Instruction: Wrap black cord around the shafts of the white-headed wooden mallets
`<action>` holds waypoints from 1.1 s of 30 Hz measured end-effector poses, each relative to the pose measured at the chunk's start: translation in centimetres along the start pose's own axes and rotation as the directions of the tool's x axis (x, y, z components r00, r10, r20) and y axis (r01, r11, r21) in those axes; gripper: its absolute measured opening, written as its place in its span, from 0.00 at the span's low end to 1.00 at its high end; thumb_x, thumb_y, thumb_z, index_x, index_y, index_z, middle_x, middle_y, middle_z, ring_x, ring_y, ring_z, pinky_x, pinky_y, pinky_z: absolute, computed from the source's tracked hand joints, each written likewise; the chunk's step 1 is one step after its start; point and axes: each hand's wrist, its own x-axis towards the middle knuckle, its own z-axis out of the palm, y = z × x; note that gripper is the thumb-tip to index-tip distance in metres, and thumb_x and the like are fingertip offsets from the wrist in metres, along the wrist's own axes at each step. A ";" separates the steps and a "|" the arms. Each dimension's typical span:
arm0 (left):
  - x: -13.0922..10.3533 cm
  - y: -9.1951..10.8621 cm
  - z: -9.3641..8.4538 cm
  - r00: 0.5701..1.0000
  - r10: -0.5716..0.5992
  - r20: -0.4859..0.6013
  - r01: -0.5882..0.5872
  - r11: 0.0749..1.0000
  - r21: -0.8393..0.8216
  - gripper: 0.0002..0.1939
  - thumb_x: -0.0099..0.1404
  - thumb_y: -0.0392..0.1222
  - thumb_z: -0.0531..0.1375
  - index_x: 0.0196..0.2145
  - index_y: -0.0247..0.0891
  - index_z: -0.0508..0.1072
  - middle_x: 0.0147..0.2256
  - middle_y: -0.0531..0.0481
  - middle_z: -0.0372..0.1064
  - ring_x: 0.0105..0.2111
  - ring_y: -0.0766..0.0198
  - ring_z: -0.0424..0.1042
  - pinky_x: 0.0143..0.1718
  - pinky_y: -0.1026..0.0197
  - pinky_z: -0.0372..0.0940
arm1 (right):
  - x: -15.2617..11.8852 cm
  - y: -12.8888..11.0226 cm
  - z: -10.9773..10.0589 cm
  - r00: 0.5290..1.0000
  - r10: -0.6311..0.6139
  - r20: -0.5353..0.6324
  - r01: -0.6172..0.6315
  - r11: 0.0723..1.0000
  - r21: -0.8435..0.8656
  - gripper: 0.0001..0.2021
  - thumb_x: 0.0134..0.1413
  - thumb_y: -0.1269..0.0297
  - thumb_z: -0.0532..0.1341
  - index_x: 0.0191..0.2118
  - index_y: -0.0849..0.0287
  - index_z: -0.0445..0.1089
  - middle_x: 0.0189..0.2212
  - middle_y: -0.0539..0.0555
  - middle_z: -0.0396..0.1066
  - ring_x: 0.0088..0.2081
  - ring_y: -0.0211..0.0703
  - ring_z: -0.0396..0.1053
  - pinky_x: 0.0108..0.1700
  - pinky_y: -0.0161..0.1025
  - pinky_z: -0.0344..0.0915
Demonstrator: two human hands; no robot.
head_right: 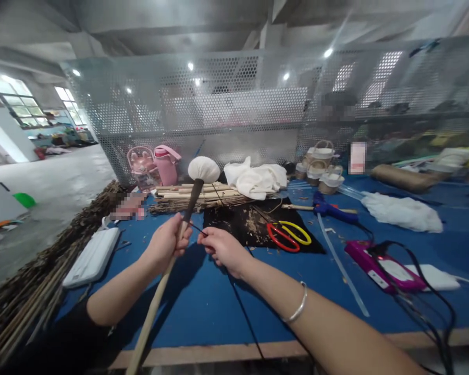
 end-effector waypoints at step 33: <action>0.2 -1.2 -1.4 0.998 0.062 0.031 -0.055 0.983 -0.174 0.06 0.56 0.41 0.55 0.30 0.37 0.61 0.19 0.58 0.55 0.12 0.79 0.47 0.10 0.75 0.40 | 0.0 -2.0 -7.6 0.947 -0.302 -0.111 0.202 0.826 -0.526 0.21 0.51 0.44 0.51 0.33 0.61 0.64 0.19 0.46 0.56 0.17 0.30 0.50 0.19 0.30 0.48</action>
